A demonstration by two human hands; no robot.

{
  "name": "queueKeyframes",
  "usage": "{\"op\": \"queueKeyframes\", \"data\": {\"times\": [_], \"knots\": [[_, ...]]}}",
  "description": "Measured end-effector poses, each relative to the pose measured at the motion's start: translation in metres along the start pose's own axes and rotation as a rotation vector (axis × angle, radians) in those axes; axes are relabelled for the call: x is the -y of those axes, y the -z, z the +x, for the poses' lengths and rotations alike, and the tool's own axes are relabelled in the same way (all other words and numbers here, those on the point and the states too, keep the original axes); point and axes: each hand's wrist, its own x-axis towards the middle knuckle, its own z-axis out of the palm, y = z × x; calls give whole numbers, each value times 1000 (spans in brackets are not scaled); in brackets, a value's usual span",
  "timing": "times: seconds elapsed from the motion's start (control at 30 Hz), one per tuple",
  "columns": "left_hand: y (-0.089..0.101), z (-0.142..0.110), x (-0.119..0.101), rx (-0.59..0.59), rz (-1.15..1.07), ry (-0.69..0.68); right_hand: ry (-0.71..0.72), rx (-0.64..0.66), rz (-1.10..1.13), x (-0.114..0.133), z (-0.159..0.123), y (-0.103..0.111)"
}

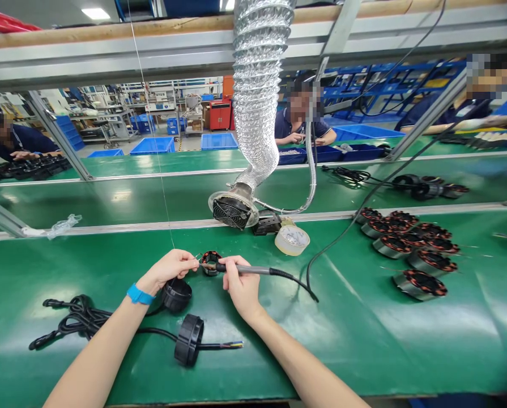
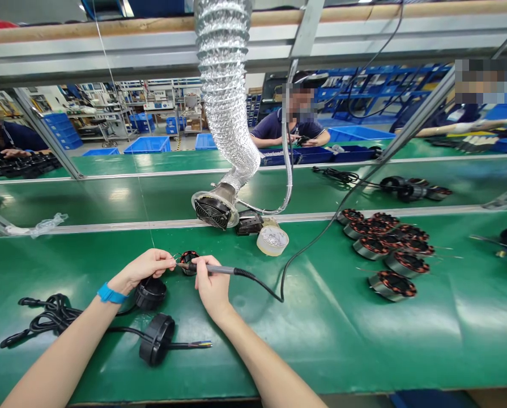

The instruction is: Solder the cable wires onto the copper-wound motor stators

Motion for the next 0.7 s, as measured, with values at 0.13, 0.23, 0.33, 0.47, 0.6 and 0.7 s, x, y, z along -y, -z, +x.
{"op": "queueKeyframes", "data": {"times": [0.13,0.23,0.33,0.47,0.6,0.7], "knots": [[0,-1,-1,-15,1,5,-113,-42,79,0,3,-2],[0,-1,-1,-13,-4,7,-111,-40,73,2,3,-2],[0,0,0,-4,-3,7,-85,-28,51,3,1,-1],[0,0,1,-3,-7,7,-36,-12,29,5,0,-1],[-1,-1,-1,-11,-13,10,26,-5,-34,4,-2,-1],[-2,-2,-2,-22,-12,13,85,17,-108,3,-3,-2]]}}
